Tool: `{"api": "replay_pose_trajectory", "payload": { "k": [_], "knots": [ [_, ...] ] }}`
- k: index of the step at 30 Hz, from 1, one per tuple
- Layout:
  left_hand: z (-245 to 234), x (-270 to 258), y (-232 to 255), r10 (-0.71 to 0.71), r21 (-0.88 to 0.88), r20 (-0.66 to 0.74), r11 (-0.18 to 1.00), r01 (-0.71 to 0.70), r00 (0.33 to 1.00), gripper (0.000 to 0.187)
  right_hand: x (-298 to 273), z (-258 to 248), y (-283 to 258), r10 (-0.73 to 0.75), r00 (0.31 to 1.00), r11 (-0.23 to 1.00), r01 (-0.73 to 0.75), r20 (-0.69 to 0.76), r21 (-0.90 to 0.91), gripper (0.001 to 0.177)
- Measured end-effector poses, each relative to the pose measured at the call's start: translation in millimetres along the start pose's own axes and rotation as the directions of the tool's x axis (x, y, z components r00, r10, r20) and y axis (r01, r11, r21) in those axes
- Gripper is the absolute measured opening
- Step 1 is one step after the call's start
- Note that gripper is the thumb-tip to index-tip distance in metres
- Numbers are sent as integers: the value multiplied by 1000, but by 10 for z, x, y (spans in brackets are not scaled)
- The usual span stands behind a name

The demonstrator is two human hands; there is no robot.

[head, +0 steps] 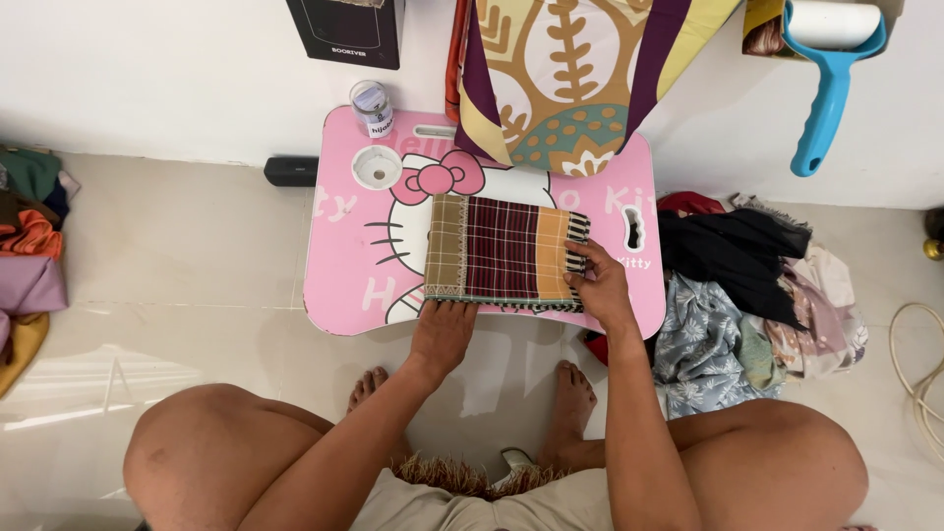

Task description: The person uses a lint roller to remove lint from a small checkered cloth and then folds it neatly on a small pink table.

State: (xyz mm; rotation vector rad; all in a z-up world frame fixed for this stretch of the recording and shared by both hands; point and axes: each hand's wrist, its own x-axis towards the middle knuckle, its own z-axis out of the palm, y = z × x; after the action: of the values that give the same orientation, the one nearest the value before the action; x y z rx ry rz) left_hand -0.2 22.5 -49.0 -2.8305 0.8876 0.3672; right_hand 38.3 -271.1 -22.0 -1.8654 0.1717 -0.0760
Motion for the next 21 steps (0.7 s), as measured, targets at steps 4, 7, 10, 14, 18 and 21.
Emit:
{"api": "replay_pose_trajectory", "payload": {
  "k": [4, 7, 10, 14, 18, 21],
  "knots": [
    [162, 24, -27, 36, 5, -42, 999, -36, 998, 50, -7, 20, 81, 20, 1000, 999, -20, -1, -38, 61],
    [7, -32, -88, 57, 19, -93, 998, -55, 994, 52, -29, 21, 59, 32, 999, 999, -32, -2, -33, 60],
    [-225, -162, -207, 143, 80, -142, 988, -133, 979, 52, -48, 23, 35, 45, 999, 999, -45, -1, -23, 60],
    [-389, -318, -309, 225, 105, -186, 972, -208, 957, 60, -68, 26, -40, 60, 998, 997, -60, 19, -39, 63],
    [-348, -362, -343, 241, 94, -253, 970, -224, 937, 57, -31, 0, -123, 39, 996, 991, -28, 79, -132, 79],
    [-439, -383, -341, 242, 96, -249, 970, -225, 938, 57, -24, 14, -234, 9, 997, 987, 4, 81, -162, 84]
  ]
}}
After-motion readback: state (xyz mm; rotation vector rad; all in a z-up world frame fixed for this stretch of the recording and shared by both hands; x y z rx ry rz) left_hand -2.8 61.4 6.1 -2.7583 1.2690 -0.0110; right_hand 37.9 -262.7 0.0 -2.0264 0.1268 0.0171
